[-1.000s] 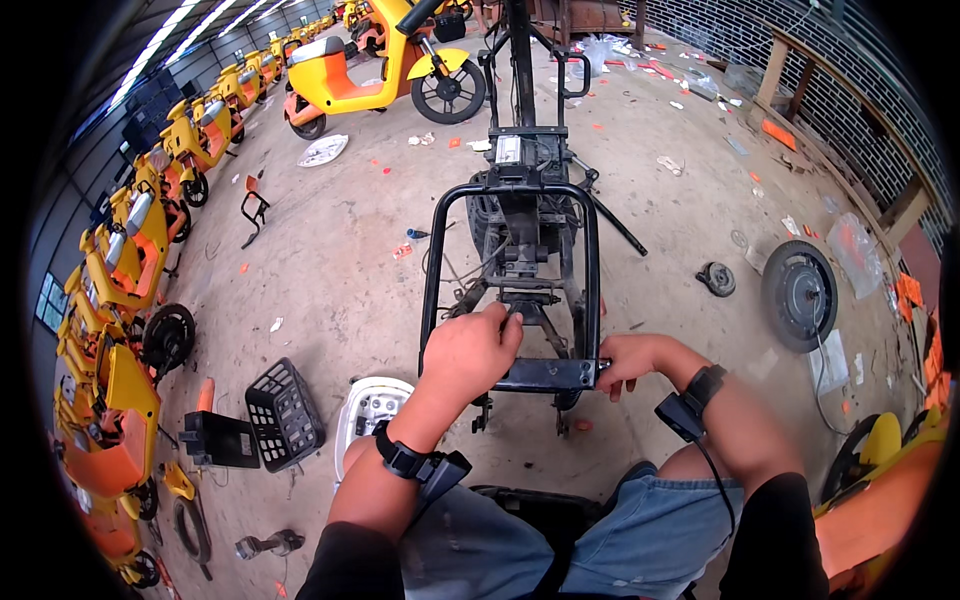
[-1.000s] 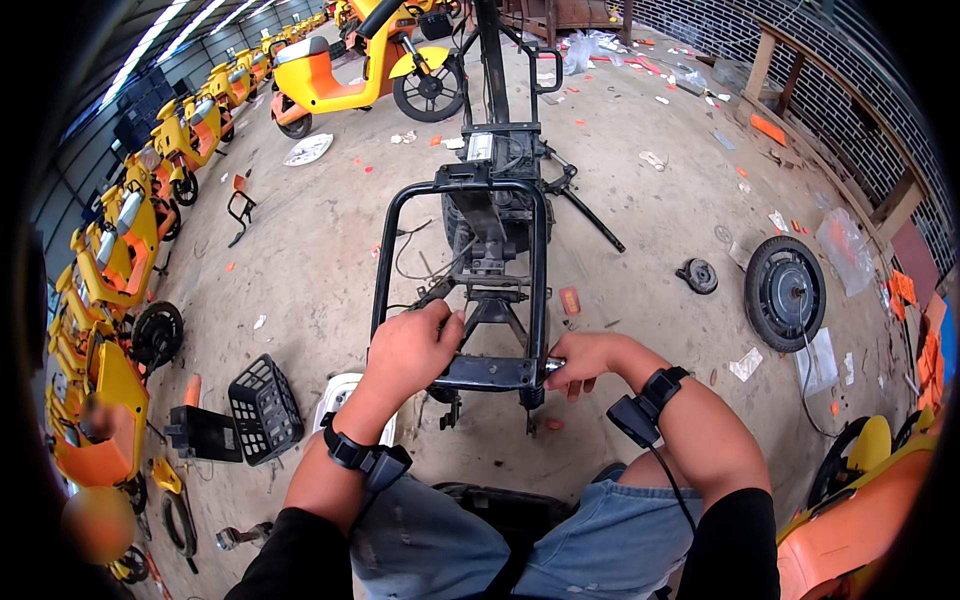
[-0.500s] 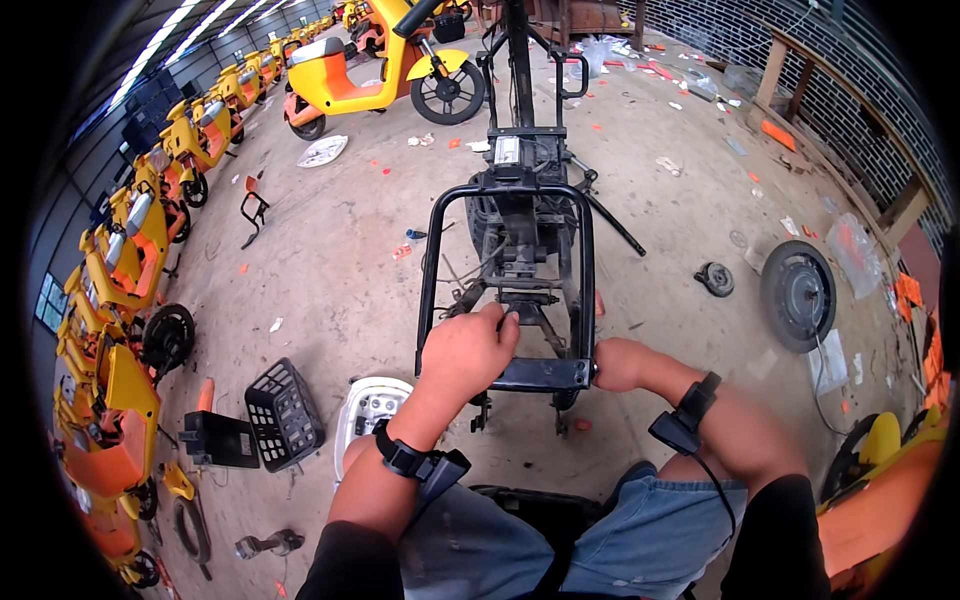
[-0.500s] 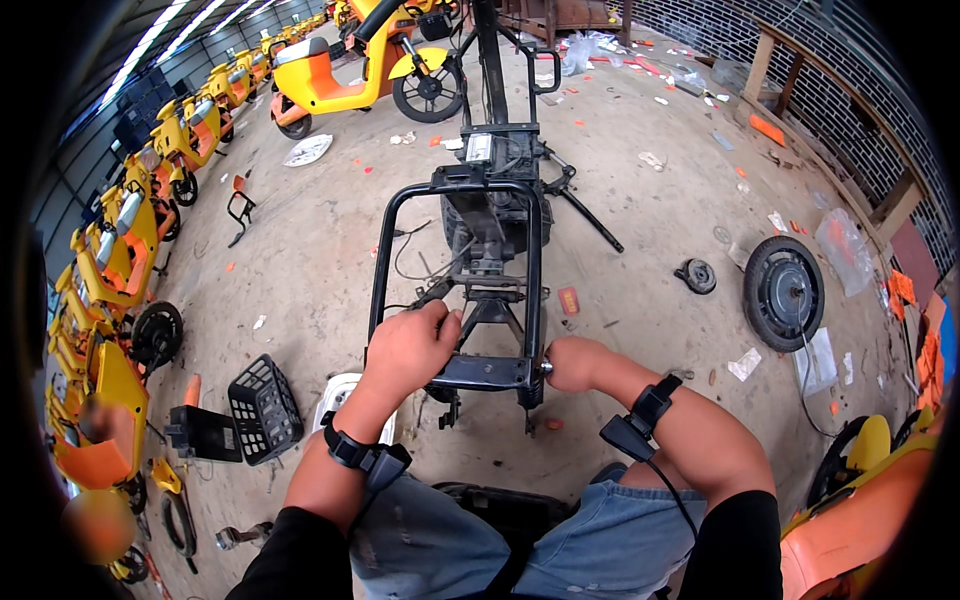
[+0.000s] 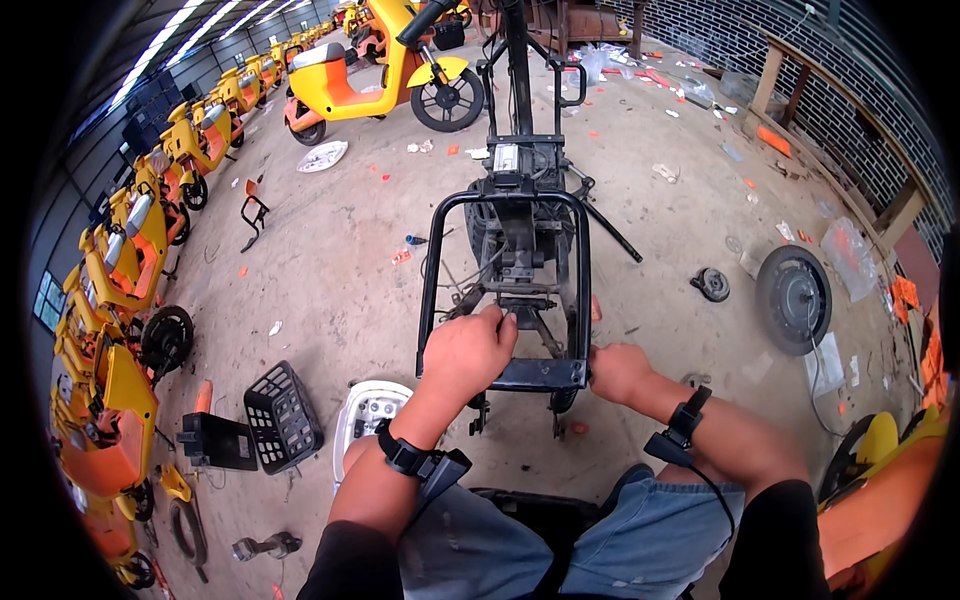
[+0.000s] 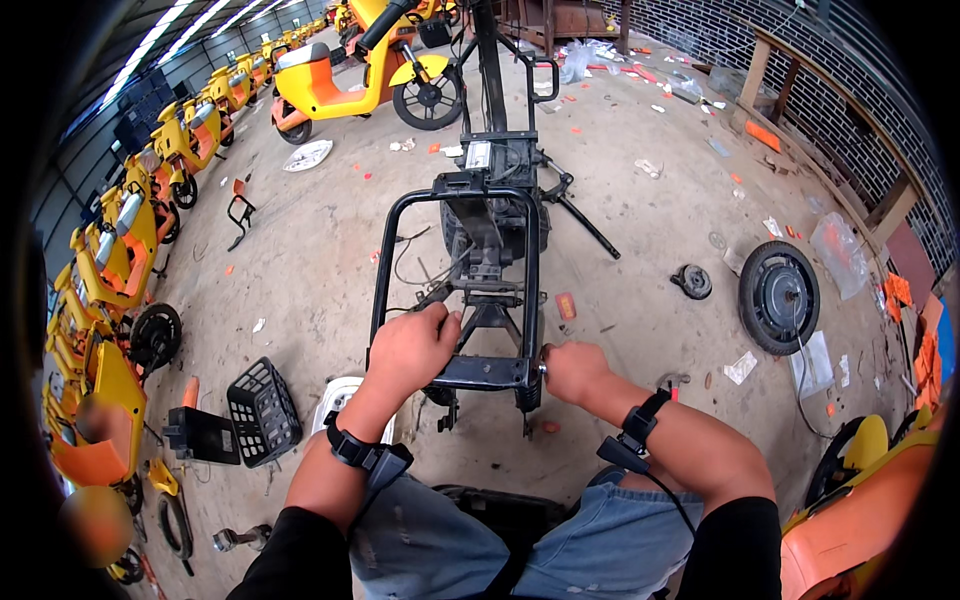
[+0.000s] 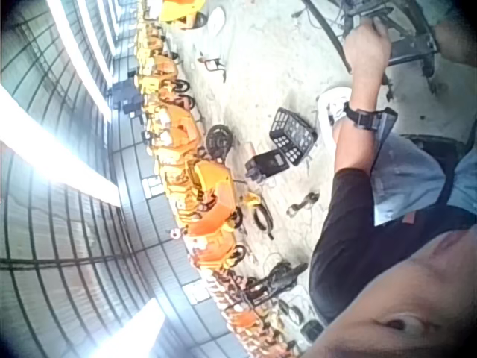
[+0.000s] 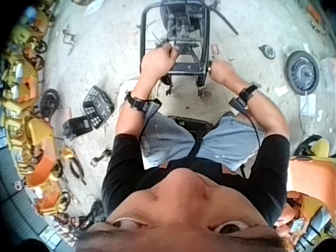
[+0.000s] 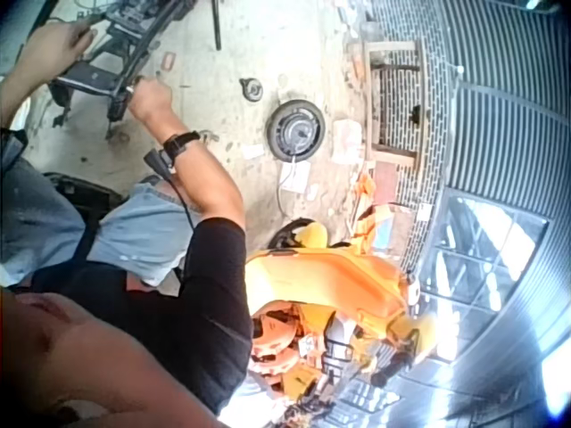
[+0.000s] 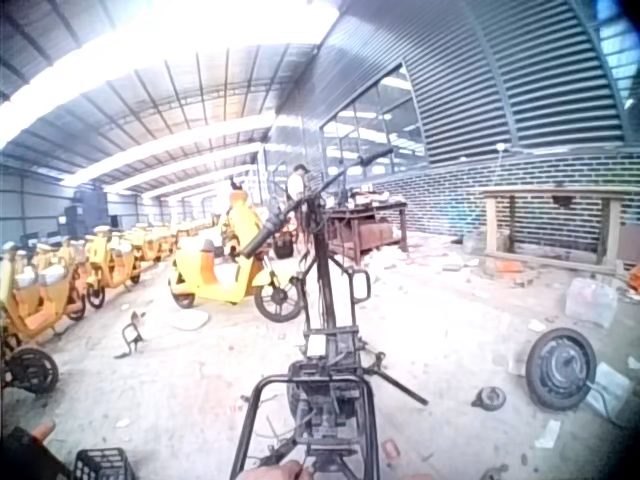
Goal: The person sits on the floor in a workshop and assembles the frame of an electric scooter. They use a socket wrench to tighten bolts on the rear rack and handlebar stem, occasionally using a hammer to tap parts into place.
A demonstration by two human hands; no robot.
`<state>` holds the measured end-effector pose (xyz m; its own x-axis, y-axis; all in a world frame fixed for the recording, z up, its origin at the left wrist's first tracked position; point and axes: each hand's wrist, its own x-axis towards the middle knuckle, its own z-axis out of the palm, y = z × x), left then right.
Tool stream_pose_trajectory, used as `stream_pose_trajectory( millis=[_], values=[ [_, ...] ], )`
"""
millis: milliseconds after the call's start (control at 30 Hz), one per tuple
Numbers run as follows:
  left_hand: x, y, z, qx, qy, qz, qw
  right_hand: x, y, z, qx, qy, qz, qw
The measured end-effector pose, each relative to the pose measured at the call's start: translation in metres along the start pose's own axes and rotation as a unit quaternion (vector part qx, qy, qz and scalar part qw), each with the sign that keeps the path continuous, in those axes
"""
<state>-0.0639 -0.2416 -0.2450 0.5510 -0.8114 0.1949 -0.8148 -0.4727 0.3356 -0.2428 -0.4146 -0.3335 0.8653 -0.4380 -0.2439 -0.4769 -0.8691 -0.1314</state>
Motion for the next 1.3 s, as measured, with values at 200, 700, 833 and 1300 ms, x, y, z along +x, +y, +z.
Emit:
stream_pose_trajectory(
  millis=[200,700,833,1300],
  values=[
    [-0.002,-0.002,0.000,-0.007,0.005,0.004,1.000,0.006,0.004,-0.001,0.009,-0.029,-0.032,0.999],
    [-0.001,-0.001,-0.001,-0.039,-0.002,-0.004,0.999,0.026,0.031,-0.028,0.208,-0.257,-0.124,0.935],
    [-0.001,-0.001,-0.002,-0.036,-0.004,0.006,0.999,0.031,0.036,-0.018,0.297,-0.311,-0.060,0.901],
    [0.000,-0.003,0.000,-0.031,-0.003,0.014,0.999,0.028,0.021,-0.026,0.214,-0.288,-0.055,0.932]
  ],
)
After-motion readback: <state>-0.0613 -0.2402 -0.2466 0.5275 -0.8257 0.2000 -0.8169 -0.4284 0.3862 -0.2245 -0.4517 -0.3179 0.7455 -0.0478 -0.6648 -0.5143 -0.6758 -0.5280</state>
